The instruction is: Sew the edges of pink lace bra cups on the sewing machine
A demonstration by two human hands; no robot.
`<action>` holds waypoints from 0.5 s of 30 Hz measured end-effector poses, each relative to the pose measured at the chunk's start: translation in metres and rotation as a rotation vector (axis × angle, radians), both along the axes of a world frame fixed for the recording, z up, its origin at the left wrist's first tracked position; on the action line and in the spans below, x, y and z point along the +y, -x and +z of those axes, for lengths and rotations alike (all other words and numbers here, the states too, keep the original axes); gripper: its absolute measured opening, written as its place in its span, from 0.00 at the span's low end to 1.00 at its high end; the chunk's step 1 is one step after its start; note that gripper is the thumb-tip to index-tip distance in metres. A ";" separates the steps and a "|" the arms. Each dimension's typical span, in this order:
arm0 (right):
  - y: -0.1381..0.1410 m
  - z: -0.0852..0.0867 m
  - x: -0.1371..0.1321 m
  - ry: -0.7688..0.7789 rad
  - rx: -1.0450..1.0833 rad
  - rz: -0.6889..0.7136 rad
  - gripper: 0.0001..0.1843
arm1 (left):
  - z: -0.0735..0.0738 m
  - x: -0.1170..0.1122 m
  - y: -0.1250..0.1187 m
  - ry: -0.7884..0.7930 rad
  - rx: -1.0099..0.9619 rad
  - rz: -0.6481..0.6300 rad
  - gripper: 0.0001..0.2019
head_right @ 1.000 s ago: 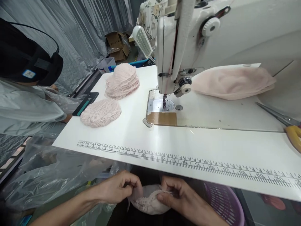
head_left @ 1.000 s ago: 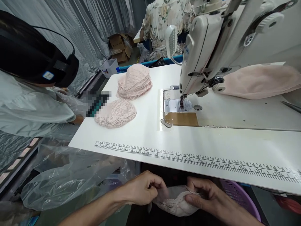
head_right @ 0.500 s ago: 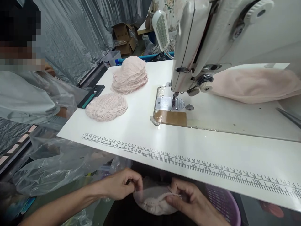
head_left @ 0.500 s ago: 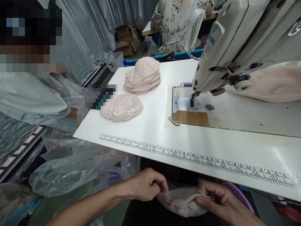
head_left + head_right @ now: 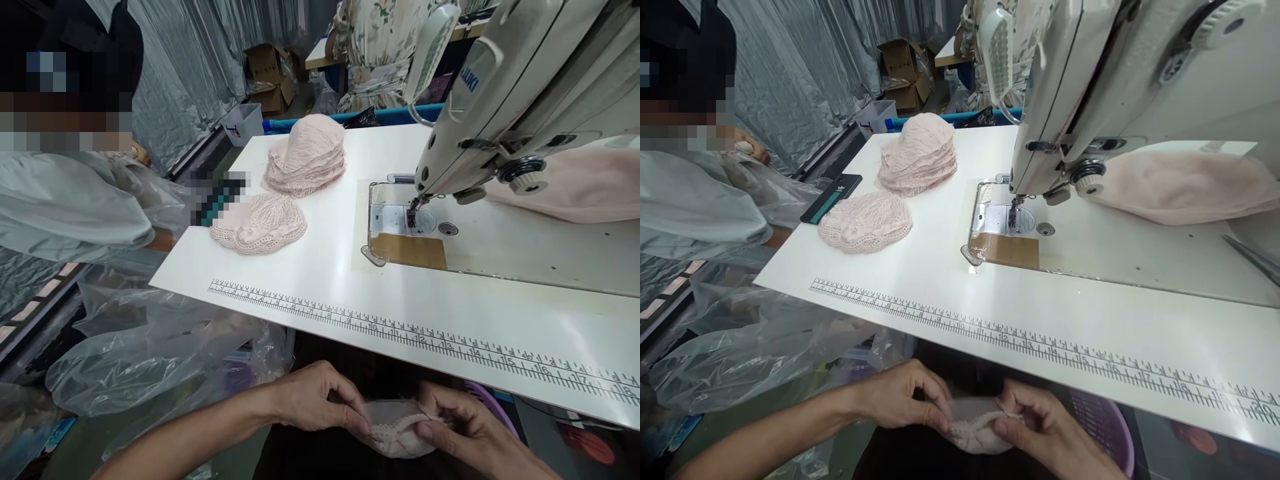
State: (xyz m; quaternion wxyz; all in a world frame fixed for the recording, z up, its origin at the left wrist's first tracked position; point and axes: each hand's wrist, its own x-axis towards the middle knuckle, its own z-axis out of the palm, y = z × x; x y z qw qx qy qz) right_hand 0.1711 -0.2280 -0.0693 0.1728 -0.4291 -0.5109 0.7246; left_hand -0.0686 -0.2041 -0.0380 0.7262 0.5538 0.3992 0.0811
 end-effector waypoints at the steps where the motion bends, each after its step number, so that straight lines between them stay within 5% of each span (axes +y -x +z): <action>1: -0.001 -0.002 0.000 0.002 0.012 0.032 0.26 | 0.000 0.000 0.000 0.027 0.010 -0.009 0.05; 15: 0.016 0.011 0.000 0.073 0.048 0.133 0.14 | 0.005 0.005 0.016 0.016 0.066 -0.105 0.08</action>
